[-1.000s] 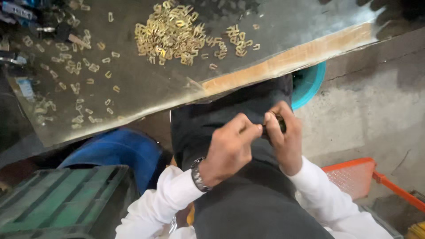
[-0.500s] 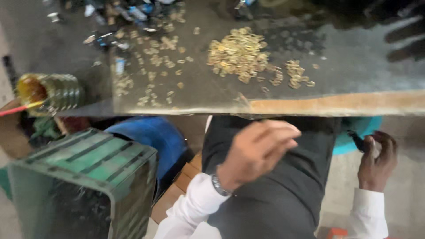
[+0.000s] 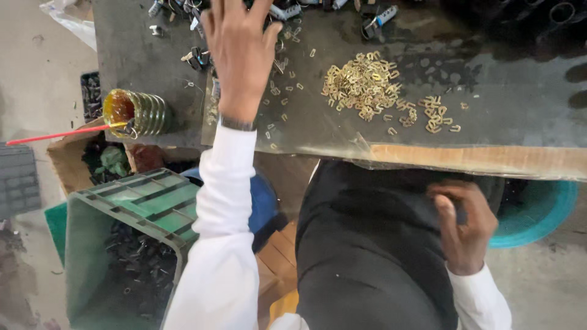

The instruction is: The person sits at a workbench assembling small plug-like components. They pick up a black cylindrical shell, insert a white ceramic insulator into it by hand, press the parts together, and place the finished assembly on the table, repeating the cycle with new parts.

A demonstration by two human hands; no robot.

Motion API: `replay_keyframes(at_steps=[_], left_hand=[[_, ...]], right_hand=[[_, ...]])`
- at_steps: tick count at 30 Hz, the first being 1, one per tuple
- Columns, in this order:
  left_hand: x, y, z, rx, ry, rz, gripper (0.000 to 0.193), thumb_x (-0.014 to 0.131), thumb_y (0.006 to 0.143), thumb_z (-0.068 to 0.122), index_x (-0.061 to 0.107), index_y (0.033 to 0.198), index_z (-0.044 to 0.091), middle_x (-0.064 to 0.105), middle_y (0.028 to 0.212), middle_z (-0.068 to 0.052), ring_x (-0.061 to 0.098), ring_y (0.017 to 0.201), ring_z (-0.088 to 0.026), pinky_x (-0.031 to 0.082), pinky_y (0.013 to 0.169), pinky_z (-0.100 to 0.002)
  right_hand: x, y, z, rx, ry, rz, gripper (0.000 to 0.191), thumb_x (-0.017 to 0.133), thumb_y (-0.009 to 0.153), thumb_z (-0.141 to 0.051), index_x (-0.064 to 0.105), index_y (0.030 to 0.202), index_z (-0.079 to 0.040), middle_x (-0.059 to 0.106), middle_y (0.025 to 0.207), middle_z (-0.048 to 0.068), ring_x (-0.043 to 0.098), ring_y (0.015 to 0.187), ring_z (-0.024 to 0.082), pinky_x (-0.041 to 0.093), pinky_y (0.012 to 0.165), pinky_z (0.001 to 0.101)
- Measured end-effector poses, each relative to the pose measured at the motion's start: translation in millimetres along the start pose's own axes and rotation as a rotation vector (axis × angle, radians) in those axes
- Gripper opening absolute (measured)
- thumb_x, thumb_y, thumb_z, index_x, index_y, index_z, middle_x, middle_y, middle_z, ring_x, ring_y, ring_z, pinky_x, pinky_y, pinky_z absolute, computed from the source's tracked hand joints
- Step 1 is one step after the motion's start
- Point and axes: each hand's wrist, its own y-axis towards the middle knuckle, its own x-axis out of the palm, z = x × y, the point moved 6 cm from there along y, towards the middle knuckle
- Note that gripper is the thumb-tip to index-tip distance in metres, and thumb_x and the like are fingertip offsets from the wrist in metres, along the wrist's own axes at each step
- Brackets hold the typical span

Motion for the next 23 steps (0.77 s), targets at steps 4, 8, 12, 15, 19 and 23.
replay_keyframes(at_steps=[4,8,12,15,19,23], left_hand=[[-9.8,-7.6,12.0,0.097,-0.067,0.043,0.023,0.084,0.089,0.008,0.072,0.109,0.012,0.062,0.112,-0.006,0.059,0.113,-0.028,0.043,0.095,-0.046],[-46.8,-37.1,34.1,-0.166,-0.399,0.071,0.025,0.084,0.096,0.005,0.074,0.118,0.010,0.064,0.115,-0.004,0.064,0.103,-0.020,0.052,0.089,-0.032],[-72.8,-64.3,75.5,-0.249,-0.574,0.065,0.025,0.084,0.096,0.002,0.073,0.117,0.009,0.065,0.116,-0.003,0.065,0.095,-0.013,0.056,0.073,-0.023],[-68.3,-68.2,92.7,-0.226,-0.559,0.009,0.026,0.088,0.090,0.004,0.074,0.111,0.007,0.067,0.111,-0.004,0.063,0.089,-0.013,0.053,0.076,-0.026],[-58.7,-71.4,75.6,-0.387,-0.783,0.073,0.015,0.082,0.096,0.003,0.073,0.108,0.004,0.068,0.109,-0.004,0.065,0.087,-0.009,0.054,0.076,-0.021],[-40.1,-80.3,51.3,-0.539,-0.869,0.122,0.010,0.078,0.099,0.003,0.074,0.108,0.003,0.068,0.109,-0.004,0.063,0.089,-0.008,0.053,0.079,-0.022]], right_hand=[[11.2,18.2,-43.5,-0.079,0.021,-0.081,0.009,0.068,0.100,-0.005,0.067,0.106,0.002,0.071,0.104,0.014,0.071,0.097,0.025,0.054,0.087,0.0336],[5.1,21.2,-71.5,-0.152,0.120,-0.025,0.010,0.068,0.099,-0.002,0.063,0.108,-0.001,0.071,0.109,0.013,0.071,0.104,0.025,0.056,0.092,0.0326],[11.6,27.4,-93.3,-0.325,0.093,0.057,0.022,0.074,0.096,-0.002,0.060,0.113,-0.002,0.066,0.115,0.014,0.069,0.105,0.026,0.057,0.092,0.0320],[28.4,39.7,-96.3,-0.304,0.132,-0.009,0.028,0.077,0.093,-0.001,0.060,0.115,-0.001,0.065,0.116,0.014,0.067,0.099,0.023,0.056,0.088,0.0301],[40.7,45.7,-95.7,-0.183,0.257,-0.124,0.027,0.074,0.093,0.001,0.061,0.117,0.000,0.066,0.114,0.012,0.067,0.090,0.016,0.055,0.084,0.0279],[40.3,42.3,-89.5,-0.083,0.305,-0.151,0.022,0.071,0.096,0.001,0.062,0.116,0.000,0.069,0.114,0.011,0.069,0.096,0.016,0.055,0.086,0.0273]])
